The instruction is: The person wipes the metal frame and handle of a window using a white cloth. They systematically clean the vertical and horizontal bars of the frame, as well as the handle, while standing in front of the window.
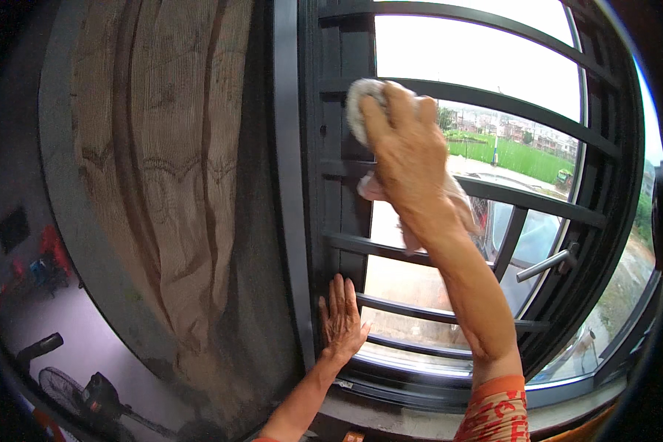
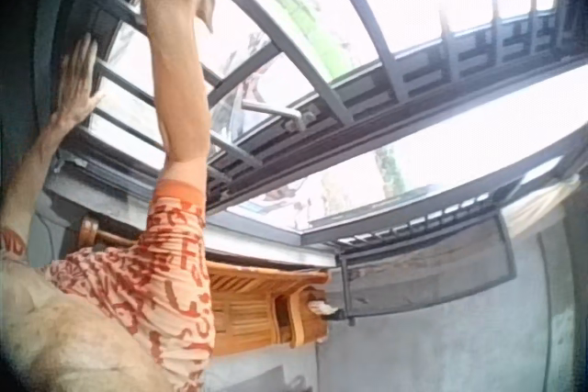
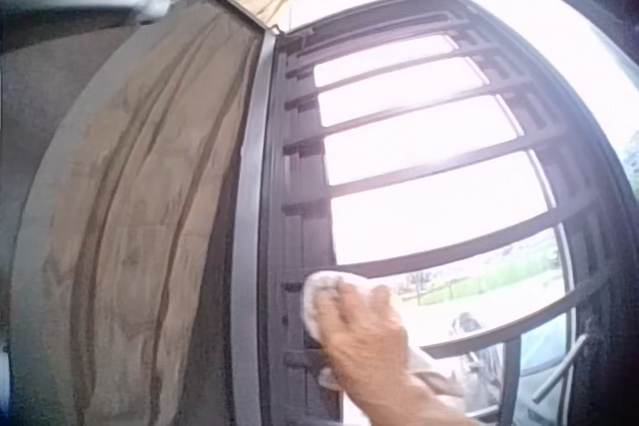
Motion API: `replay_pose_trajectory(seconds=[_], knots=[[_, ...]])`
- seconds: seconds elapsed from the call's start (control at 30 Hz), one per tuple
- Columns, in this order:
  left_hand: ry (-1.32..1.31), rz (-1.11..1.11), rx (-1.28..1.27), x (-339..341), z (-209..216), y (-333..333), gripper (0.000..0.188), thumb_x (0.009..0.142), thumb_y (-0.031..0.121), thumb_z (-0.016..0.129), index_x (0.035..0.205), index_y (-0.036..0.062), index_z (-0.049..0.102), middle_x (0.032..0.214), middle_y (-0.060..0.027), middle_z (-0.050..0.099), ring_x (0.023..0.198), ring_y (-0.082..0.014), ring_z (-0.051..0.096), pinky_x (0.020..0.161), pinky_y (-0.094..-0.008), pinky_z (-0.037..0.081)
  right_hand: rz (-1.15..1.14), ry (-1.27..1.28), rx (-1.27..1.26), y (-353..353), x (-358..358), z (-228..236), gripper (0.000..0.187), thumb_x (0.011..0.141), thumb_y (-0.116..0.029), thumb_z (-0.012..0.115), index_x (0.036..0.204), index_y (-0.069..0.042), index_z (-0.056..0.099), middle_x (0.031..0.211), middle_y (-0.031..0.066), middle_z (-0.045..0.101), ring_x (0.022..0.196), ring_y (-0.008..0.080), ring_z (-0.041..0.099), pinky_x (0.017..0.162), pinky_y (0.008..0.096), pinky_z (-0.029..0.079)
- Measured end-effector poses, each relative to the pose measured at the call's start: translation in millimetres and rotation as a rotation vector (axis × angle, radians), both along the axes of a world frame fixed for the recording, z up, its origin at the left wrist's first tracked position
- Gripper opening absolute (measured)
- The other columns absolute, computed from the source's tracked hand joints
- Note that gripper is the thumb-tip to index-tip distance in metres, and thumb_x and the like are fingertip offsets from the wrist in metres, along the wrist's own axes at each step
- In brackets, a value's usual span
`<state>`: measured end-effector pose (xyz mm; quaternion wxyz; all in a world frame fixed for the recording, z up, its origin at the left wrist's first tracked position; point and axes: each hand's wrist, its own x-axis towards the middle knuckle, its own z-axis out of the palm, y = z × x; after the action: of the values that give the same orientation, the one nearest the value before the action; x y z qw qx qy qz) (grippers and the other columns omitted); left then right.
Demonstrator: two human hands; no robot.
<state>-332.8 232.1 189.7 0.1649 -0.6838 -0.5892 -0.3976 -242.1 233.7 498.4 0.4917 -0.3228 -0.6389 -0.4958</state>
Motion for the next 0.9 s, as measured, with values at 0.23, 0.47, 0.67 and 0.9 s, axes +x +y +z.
replay_pose_trajectory(seconds=[0.23,0.47,0.67,0.9], knots=[[0.021,0.052,0.021,1,3,0,0.112,0.064,0.019,0.083,0.147,0.0022,0.01,0.155,-0.0236,0.015,0.142,-0.0382,0.022,0.11,-0.0567,0.027,-0.097,-0.09,0.064,45,-61,36,0.046,0.07,-0.014,0.076,0.112,-0.008,0.061,0.113,0.0074,0.051,0.098,0.0243,0.052,0.07,0.0317,0.054],[0.049,0.086,0.042,-7,0,-2,0.104,0.068,0.015,0.078,0.147,0.0025,0.012,0.155,-0.0237,0.016,0.142,-0.0384,0.021,0.111,-0.0577,0.026,-0.181,-0.105,-0.017,25,-23,37,0.045,0.072,-0.015,0.074,0.116,-0.011,0.06,0.115,0.0063,0.053,0.1,0.0254,0.053,0.069,0.0344,0.057],[0.017,0.035,0.004,-2,10,-7,0.105,0.068,0.01,0.077,0.148,0.004,0.008,0.156,-0.0231,0.013,0.142,-0.0384,0.022,0.109,-0.0575,0.028,-0.22,0.007,-0.058,19,26,33,0.058,0.067,-0.009,0.077,0.122,-0.015,0.06,0.121,0.0046,0.054,0.101,0.0257,0.053,0.068,0.0348,0.058],[0.011,0.075,-0.039,-1,-2,2,0.113,0.065,0.021,0.084,0.148,0.0062,0.009,0.156,-0.023,0.01,0.143,-0.0389,0.018,0.103,-0.0595,0.026,-0.158,-0.023,-0.112,15,-20,47,0.027,0.074,-0.009,0.073,0.099,-0.002,0.067,0.104,0.0075,0.055,0.099,0.0274,0.056,0.069,0.0356,0.058]])
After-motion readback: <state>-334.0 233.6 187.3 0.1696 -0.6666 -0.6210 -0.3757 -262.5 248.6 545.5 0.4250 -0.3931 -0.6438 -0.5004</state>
